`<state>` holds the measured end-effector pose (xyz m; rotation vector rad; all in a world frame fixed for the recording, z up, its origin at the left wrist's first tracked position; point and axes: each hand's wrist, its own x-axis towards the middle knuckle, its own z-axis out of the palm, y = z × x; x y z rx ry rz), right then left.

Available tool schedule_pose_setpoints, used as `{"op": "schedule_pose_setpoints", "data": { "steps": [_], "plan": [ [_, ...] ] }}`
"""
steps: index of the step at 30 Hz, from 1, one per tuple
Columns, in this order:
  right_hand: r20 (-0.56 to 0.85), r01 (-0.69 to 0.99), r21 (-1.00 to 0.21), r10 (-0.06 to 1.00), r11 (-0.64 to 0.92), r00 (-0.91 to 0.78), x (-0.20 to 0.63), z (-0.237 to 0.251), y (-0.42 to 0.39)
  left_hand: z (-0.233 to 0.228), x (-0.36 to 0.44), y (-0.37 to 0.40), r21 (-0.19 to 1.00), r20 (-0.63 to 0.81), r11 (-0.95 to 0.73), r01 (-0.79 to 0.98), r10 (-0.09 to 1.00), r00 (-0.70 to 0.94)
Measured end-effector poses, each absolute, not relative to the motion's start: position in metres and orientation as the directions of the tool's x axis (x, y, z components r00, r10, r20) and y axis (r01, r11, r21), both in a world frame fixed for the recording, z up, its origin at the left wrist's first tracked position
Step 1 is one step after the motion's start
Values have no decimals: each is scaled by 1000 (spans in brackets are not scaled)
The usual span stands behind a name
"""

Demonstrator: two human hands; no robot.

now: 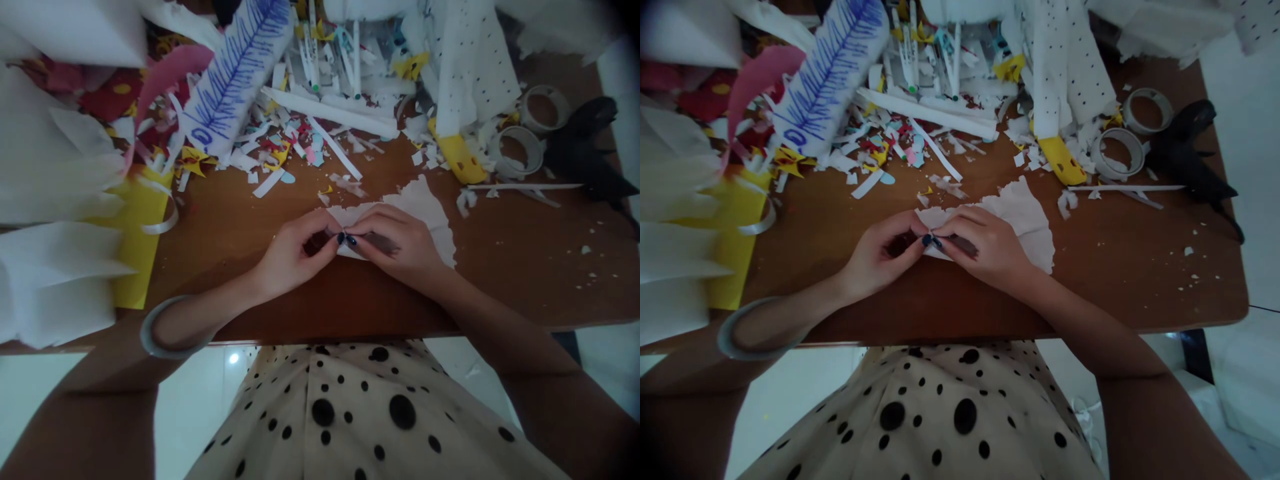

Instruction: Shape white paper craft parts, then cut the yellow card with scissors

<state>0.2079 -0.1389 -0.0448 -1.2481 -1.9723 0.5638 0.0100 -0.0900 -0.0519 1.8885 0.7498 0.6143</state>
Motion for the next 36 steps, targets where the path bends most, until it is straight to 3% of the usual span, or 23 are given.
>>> {"op": "schedule_pose_setpoints", "data": {
  "steps": [12,36],
  "plan": [
    [240,463,-824,942,326,-236,207,-46,-139,-50,8,-90,825,208,-515,233,660,722],
    [177,404,-874,951,271,-254,210,-46,-138,-49,9,-91,834,190,-495,244,673,715]
  ]
}}
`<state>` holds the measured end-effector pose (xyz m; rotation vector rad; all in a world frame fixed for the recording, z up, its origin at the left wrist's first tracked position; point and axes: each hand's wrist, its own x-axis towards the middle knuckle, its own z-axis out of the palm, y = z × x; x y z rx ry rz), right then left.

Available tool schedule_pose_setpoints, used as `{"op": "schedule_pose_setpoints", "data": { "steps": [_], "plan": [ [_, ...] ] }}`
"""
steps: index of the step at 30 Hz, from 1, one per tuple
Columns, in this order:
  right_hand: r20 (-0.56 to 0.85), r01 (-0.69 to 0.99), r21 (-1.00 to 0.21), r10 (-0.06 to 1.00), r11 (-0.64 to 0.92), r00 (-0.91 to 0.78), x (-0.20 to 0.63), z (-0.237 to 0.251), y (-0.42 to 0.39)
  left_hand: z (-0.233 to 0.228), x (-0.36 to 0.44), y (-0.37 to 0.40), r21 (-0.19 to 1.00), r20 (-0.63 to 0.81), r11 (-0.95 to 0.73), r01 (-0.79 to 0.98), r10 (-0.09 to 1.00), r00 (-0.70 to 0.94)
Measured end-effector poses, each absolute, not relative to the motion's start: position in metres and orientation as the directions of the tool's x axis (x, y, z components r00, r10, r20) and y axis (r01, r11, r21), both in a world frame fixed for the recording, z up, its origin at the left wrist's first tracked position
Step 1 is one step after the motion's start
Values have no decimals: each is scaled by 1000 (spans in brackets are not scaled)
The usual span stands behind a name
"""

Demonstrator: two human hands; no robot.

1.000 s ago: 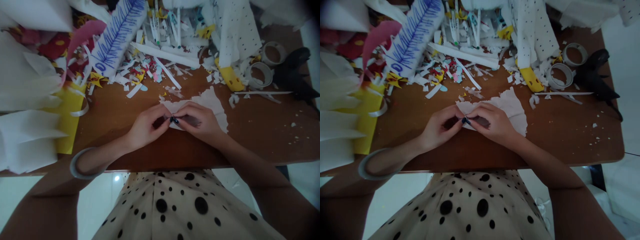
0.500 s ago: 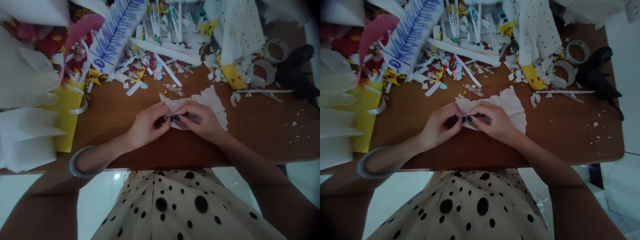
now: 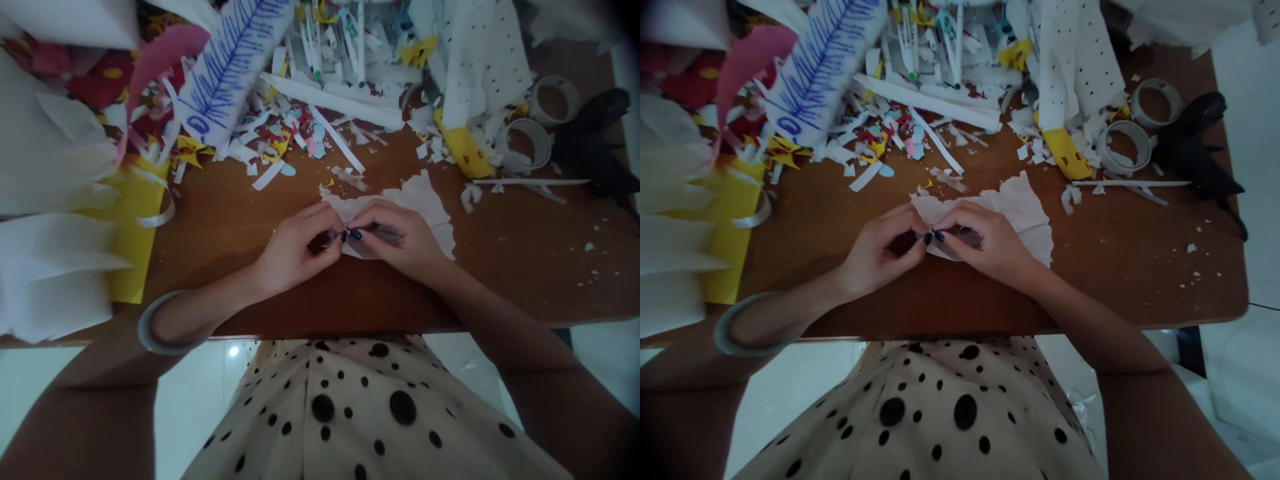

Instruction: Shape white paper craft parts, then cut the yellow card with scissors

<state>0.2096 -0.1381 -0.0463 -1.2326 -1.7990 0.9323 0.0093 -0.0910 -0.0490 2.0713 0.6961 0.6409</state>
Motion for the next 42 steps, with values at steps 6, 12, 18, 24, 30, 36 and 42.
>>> {"op": "schedule_pose_setpoints", "data": {
  "steps": [6,12,18,24,30,36,42],
  "plan": [
    [174,418,-868,953,268,-250,210,-45,-138,-49,10,-91,839,177,-481,256,685,706],
    [197,422,-856,943,298,-267,211,-42,-137,-49,9,-91,843,178,-475,253,690,702],
    [242,433,-835,933,341,-267,212,-46,-136,-51,9,-90,823,194,-505,260,680,707],
    [242,453,-820,929,350,-280,212,-48,-136,-51,10,-91,814,206,-517,263,681,703],
    [241,465,-815,932,346,-272,212,-50,-135,-51,11,-91,806,195,-519,285,687,700],
    [239,509,-788,934,347,-267,210,-50,-136,-49,12,-91,793,189,-532,297,679,709],
    [257,545,-766,939,342,-228,209,-46,-137,-52,10,-90,812,175,-511,282,674,718]
  ]
}}
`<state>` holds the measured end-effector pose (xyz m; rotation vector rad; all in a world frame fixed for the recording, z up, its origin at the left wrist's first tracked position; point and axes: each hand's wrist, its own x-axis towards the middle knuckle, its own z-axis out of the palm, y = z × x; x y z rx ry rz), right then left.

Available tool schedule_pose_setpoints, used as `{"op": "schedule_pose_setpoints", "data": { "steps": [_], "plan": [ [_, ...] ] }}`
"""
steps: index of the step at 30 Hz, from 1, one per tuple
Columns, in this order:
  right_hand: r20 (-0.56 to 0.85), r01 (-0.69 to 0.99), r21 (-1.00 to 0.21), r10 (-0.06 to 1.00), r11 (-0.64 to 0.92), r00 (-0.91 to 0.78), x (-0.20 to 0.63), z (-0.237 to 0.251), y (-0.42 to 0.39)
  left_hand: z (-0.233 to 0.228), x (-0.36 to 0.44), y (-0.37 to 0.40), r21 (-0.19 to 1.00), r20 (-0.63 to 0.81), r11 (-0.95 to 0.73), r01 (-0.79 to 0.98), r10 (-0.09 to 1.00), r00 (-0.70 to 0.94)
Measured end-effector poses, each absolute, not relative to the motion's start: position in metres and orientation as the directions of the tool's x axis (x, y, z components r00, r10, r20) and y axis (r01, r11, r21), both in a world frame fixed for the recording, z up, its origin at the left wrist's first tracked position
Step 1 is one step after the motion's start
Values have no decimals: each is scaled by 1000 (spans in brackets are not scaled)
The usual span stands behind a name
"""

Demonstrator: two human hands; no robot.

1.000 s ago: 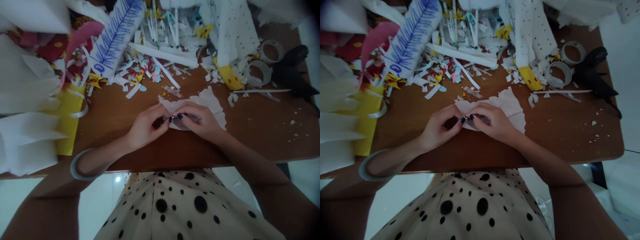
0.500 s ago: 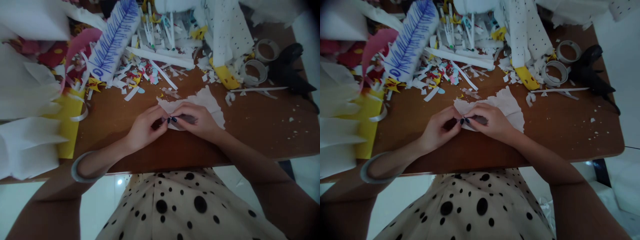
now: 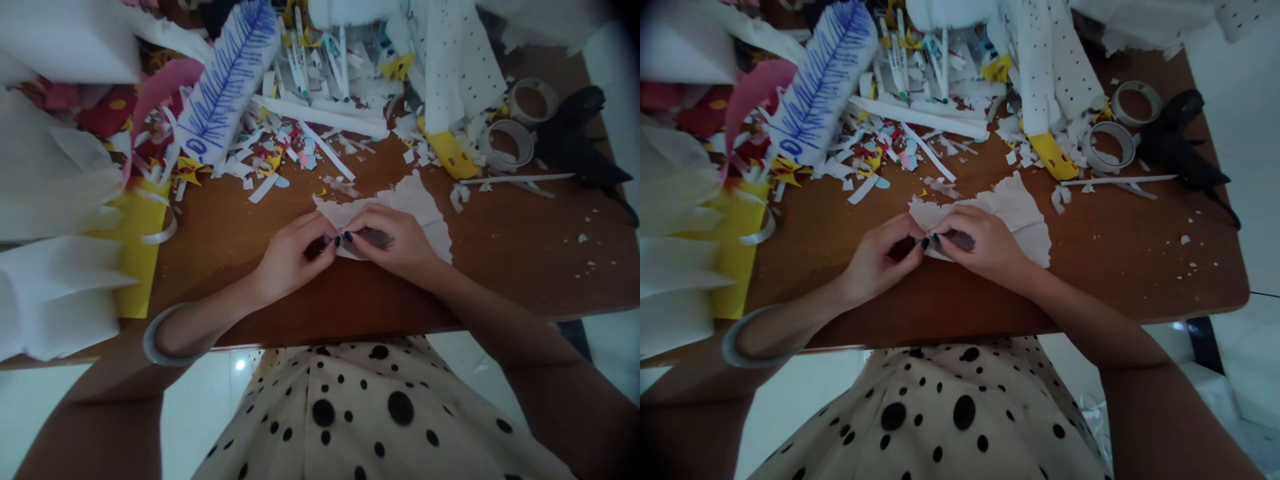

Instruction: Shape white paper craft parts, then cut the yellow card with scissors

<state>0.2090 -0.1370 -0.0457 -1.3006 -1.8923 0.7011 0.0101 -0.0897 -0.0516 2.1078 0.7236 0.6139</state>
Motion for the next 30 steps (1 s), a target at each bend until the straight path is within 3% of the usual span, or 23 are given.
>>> {"op": "schedule_pose_setpoints", "data": {
  "steps": [12,19,23,27,30],
  "plan": [
    [360,688,-656,930,312,-78,236,-39,-122,-57,7,-88,851,94,-434,294,677,730],
    [390,942,-332,903,-47,183,284,-40,-113,-56,8,-87,879,123,-409,246,691,712],
    [359,935,-284,880,-214,310,301,-37,-110,-54,8,-85,886,122,-393,247,710,693],
    [432,910,-415,880,0,197,288,-29,-112,-57,7,-85,925,116,-321,202,747,655],
    [442,867,-406,892,288,-90,260,-25,-123,-59,8,-85,961,68,-214,173,793,605]
  ]
}}
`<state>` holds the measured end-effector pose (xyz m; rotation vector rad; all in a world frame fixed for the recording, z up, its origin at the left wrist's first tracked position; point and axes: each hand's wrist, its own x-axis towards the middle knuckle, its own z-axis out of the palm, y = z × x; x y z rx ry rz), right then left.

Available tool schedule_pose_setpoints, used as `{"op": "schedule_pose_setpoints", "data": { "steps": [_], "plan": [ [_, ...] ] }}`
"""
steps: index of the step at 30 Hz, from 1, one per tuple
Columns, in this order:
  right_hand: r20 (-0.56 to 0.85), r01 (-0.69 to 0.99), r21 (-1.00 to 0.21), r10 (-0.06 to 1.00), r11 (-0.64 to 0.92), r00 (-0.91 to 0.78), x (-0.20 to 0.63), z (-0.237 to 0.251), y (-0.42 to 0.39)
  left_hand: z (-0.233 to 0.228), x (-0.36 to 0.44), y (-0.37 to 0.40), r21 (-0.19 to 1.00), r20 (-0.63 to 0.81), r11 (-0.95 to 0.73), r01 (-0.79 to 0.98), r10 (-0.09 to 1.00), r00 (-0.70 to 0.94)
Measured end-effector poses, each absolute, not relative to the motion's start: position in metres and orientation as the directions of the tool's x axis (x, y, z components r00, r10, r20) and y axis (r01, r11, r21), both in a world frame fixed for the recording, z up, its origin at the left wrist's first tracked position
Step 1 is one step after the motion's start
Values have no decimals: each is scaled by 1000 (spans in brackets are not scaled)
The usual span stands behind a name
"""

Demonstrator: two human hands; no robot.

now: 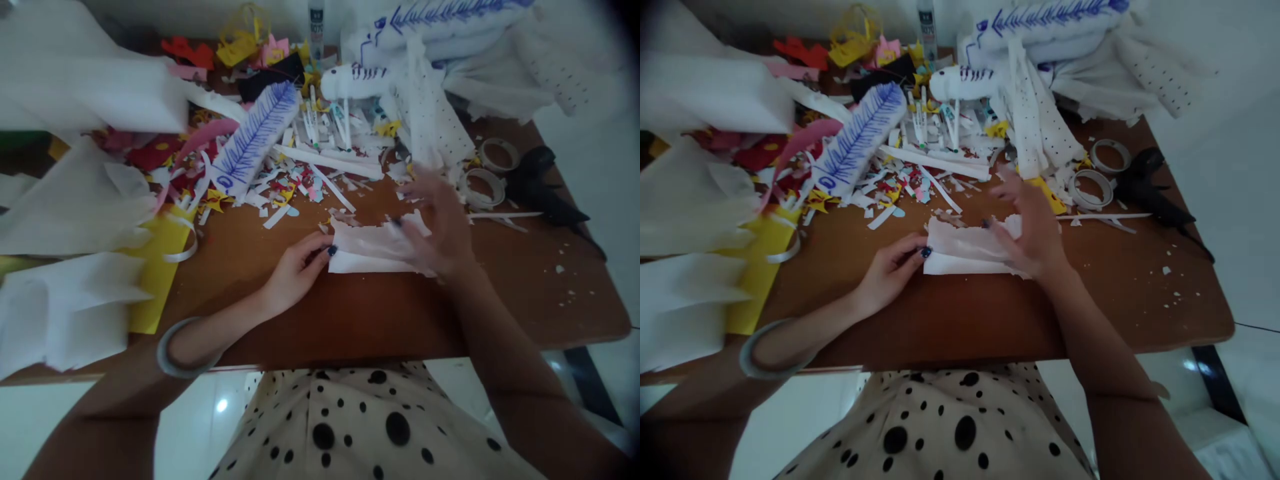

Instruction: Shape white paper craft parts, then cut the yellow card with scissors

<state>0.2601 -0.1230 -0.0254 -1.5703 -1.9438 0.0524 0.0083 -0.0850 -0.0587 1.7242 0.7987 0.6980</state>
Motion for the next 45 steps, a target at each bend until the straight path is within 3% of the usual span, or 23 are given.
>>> {"op": "schedule_pose_setpoints", "data": {
  "steps": [2,5,10,13,16,19,21,24,29,33,45],
  "plan": [
    [402,848,-295,862,441,-309,241,-27,-133,-58,10,-85,983,-1,-103,152,826,564],
    [425,803,-150,771,577,-474,221,-35,-143,-56,13,-86,994,-105,76,76,841,532],
    [462,818,-35,735,574,-496,222,-39,-138,-56,11,-87,954,-205,294,-54,777,595],
    [451,806,-36,729,591,-514,230,-32,-133,-56,9,-86,948,-209,314,-60,752,625],
    [379,780,-76,742,621,-553,236,-27,-131,-55,8,-83,989,-107,142,-31,858,503],
    [274,746,-144,751,650,-601,243,-24,-129,-53,6,-78,988,109,-144,62,913,393],
    [208,738,-192,762,647,-613,247,-23,-128,-51,3,-76,940,194,-300,160,860,472],
    [135,747,-219,777,628,-614,250,-21,-129,-47,0,-77,834,208,-490,252,703,681],
    [83,752,-233,783,617,-617,249,-23,-128,-50,0,-80,504,237,-815,284,447,863],
    [54,775,-239,804,586,-592,249,-30,-125,-53,0,-79,302,255,-895,328,407,877],
    [-38,859,-225,877,460,-479,242,-38,-121,-53,1,-78,187,228,-919,347,384,895]
  ]
}}
